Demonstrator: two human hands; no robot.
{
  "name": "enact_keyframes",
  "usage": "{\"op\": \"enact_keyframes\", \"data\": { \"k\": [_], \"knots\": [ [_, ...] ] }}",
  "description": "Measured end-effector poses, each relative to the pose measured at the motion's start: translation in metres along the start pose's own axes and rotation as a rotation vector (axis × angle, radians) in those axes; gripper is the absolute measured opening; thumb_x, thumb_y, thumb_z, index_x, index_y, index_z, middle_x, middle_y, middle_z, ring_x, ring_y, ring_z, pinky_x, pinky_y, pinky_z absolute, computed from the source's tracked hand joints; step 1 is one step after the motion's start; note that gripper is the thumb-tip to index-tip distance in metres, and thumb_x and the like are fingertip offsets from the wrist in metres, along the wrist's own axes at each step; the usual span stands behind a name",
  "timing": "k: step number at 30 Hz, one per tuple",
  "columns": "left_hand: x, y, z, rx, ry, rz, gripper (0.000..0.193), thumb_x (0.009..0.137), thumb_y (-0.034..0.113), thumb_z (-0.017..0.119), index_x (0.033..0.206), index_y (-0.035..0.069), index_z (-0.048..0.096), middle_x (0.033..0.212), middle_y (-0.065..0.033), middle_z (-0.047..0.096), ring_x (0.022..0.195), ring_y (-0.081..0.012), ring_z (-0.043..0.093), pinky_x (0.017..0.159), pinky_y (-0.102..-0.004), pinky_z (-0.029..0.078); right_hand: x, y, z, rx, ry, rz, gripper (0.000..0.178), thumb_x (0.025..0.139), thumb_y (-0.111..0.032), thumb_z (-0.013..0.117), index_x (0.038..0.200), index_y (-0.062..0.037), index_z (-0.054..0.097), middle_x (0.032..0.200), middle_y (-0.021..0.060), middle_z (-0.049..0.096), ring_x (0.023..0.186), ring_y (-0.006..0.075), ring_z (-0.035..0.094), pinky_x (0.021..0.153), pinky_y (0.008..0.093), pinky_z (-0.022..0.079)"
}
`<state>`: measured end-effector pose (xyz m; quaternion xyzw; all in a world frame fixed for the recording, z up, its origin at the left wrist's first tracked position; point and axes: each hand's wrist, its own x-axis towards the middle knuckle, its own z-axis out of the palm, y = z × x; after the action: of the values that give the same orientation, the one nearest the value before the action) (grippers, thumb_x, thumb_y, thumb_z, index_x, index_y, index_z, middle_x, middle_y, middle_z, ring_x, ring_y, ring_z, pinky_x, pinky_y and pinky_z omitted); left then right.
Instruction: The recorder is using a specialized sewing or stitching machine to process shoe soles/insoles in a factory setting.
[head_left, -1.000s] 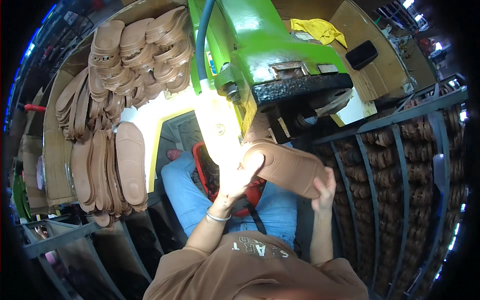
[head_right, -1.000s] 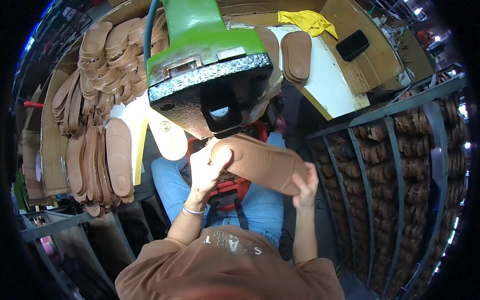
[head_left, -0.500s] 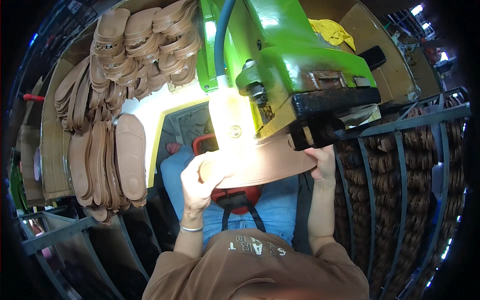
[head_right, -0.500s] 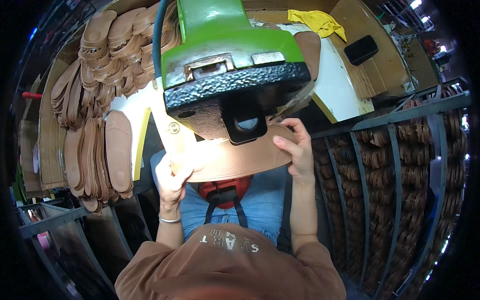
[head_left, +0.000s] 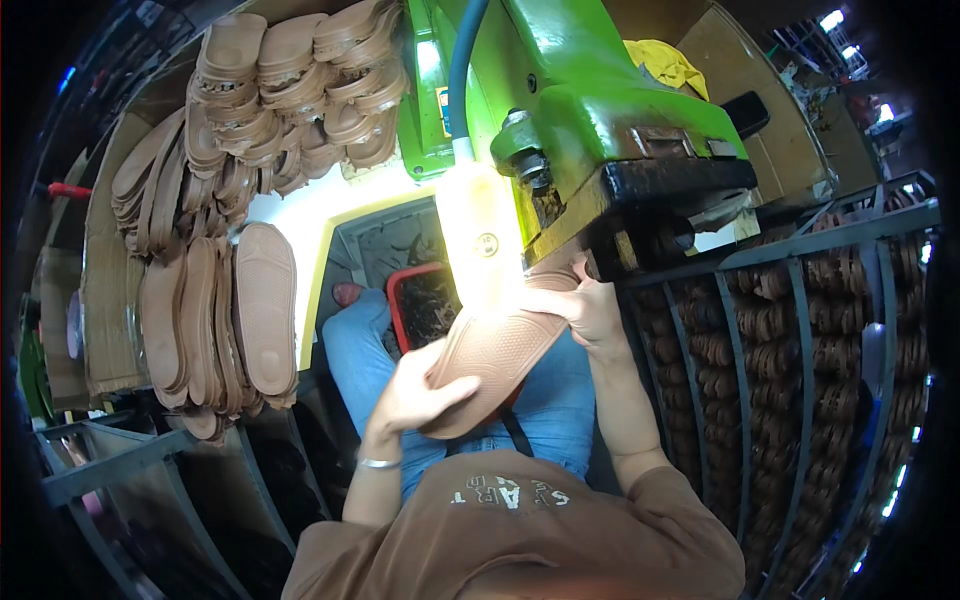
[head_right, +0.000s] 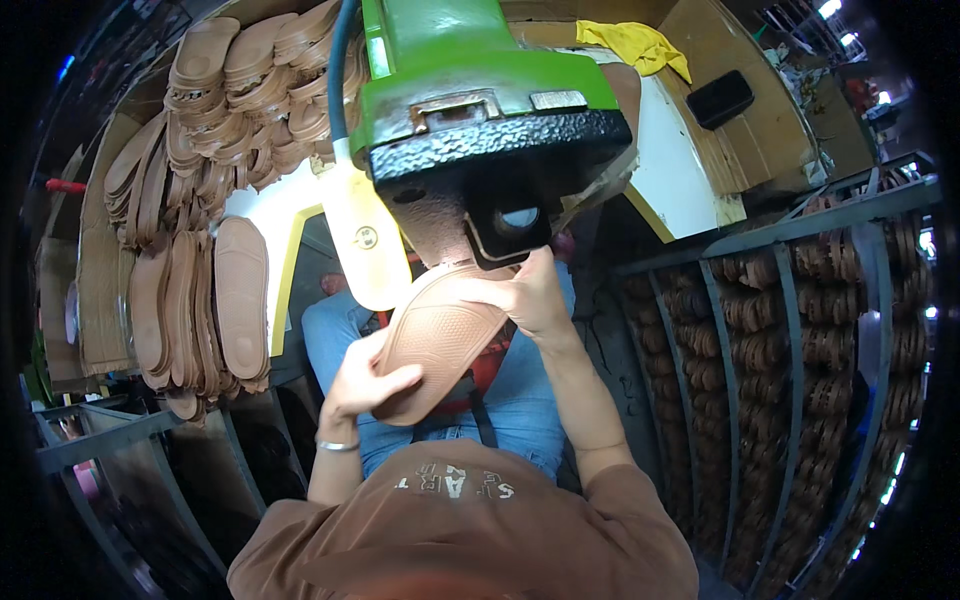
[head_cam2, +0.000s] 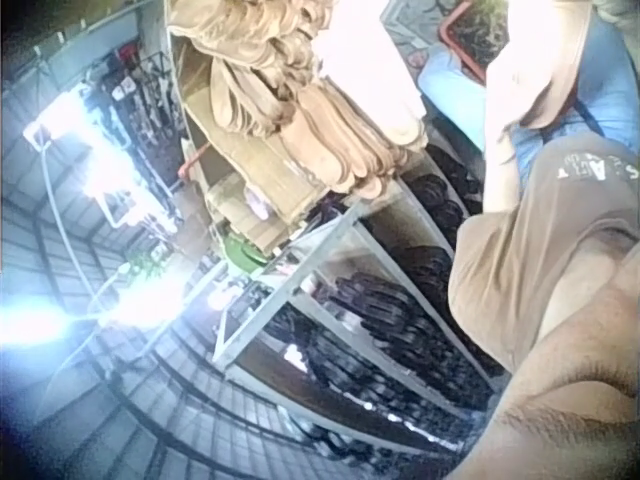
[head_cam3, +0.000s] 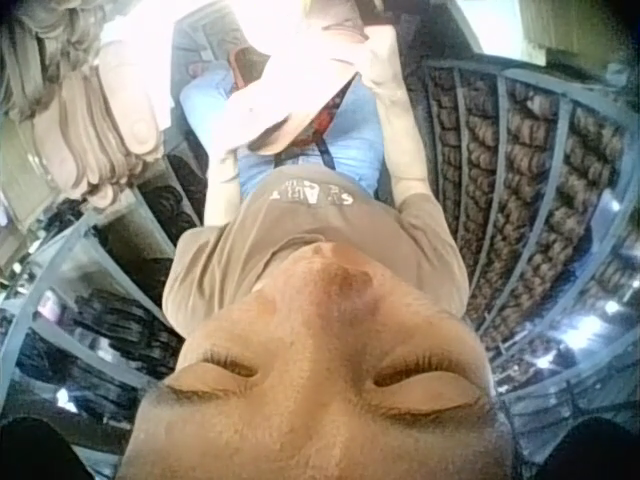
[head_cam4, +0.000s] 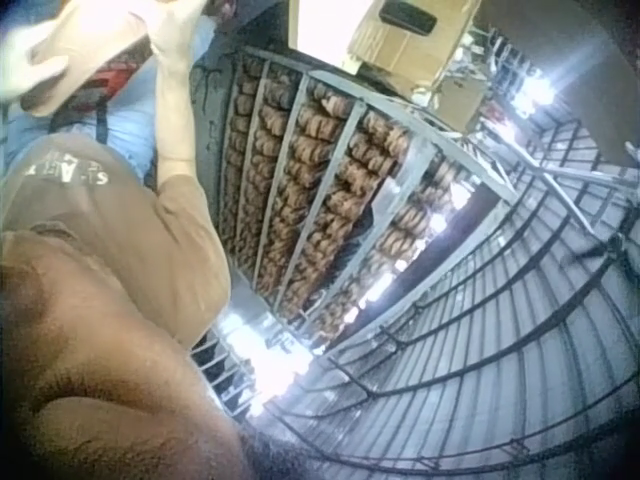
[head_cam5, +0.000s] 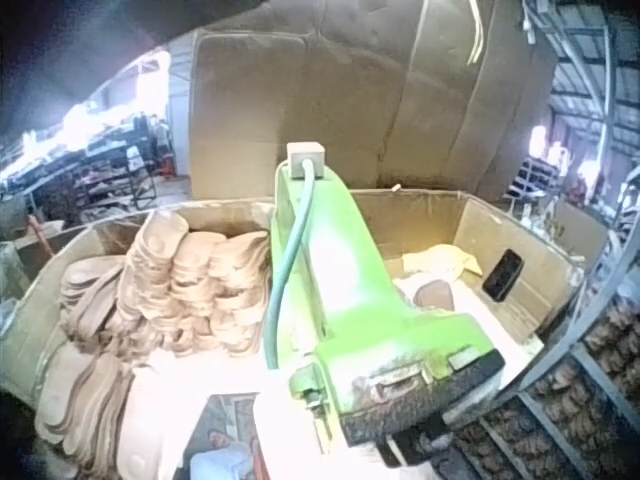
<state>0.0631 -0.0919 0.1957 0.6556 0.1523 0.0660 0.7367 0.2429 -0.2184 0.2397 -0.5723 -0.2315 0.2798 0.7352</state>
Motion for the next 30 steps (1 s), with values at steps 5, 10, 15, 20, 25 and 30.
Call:
{"op": "enact_keyframes", "data": {
  "k": [5, 10, 15, 20, 25, 30],
  "knots": [
    [0.055, 0.014, 0.034, 0.152, 0.030, 0.105, 0.030, 0.080, 0.010, 0.066, 0.107, -0.003, 0.061, 0.092, -0.0070, 0.064, 0.085, -0.0134, 0.057, 0.078, -0.0270, 0.046, -0.028, 0.032, -0.011, 0.004, 0.143, 0.046, 0.032, 0.075, -0.003, 0.069, 0.104, 0.0024, 0.056, 0.096, 0.0091, 0.064, 0.085, 0.0144, 0.061, 0.077, 0.0266, 0.049],
    [0.043, 0.001, 0.058, 0.054, 0.255, 0.115, 0.023, 0.081, 0.007, 0.064, 0.102, -0.003, 0.062, 0.092, -0.0072, 0.064, 0.085, -0.0111, 0.056, 0.077, -0.0251, 0.046, -0.139, 0.073, -0.020, -0.223, -0.166, 0.297, 0.052, 0.074, -0.015, 0.074, 0.116, 0.0061, 0.052, 0.107, 0.0116, 0.062, 0.097, 0.0175, 0.058, 0.086, 0.0303, 0.046],
    [0.040, -0.009, 0.064, -0.161, 0.386, 0.251, 0.015, 0.079, 0.002, 0.066, 0.094, -0.002, 0.063, 0.085, -0.0033, 0.061, 0.074, -0.0090, 0.054, 0.069, -0.0227, 0.045, -0.190, 0.062, -0.071, 0.020, 0.140, 0.517, 0.041, 0.071, -0.005, 0.073, 0.107, 0.0058, 0.056, 0.101, 0.0129, 0.063, 0.090, 0.0141, 0.061, 0.078, 0.0270, 0.050],
    [0.042, 0.004, 0.069, -0.408, 0.176, 0.080, 0.048, 0.078, -0.004, 0.064, 0.122, -0.007, 0.046, 0.115, -0.0128, 0.056, 0.105, -0.0173, 0.055, 0.094, -0.0299, 0.043, -0.165, 0.025, -0.116, 0.079, 0.396, 0.130, 0.032, 0.073, -0.007, 0.069, 0.099, 0.0026, 0.054, 0.092, 0.0097, 0.063, 0.081, 0.0131, 0.060, 0.073, 0.0249, 0.048],
    [0.055, 0.003, 0.066, -0.221, 0.191, 0.107, 0.041, 0.078, 0.001, 0.066, 0.116, -0.006, 0.052, 0.107, -0.0112, 0.059, 0.100, -0.0147, 0.056, 0.088, -0.0278, 0.045, -0.091, -0.016, -0.137, -0.088, 0.429, -0.007, 0.023, 0.081, -0.008, 0.059, 0.102, 0.0001, 0.052, 0.095, 0.0075, 0.059, 0.088, 0.0125, 0.057, 0.079, 0.0246, 0.046],
    [0.058, 0.002, 0.036, 0.031, 0.237, 0.375, 0.019, 0.077, 0.006, 0.069, 0.094, -0.003, 0.063, 0.086, -0.0063, 0.066, 0.076, -0.0123, 0.062, 0.069, -0.0261, 0.049, -0.016, -0.026, -0.130, -0.001, 0.230, -0.041, 0.017, 0.084, -0.006, 0.058, 0.100, -0.0013, 0.053, 0.093, 0.0062, 0.060, 0.084, 0.0103, 0.058, 0.075, 0.0226, 0.046]
  ]
}}
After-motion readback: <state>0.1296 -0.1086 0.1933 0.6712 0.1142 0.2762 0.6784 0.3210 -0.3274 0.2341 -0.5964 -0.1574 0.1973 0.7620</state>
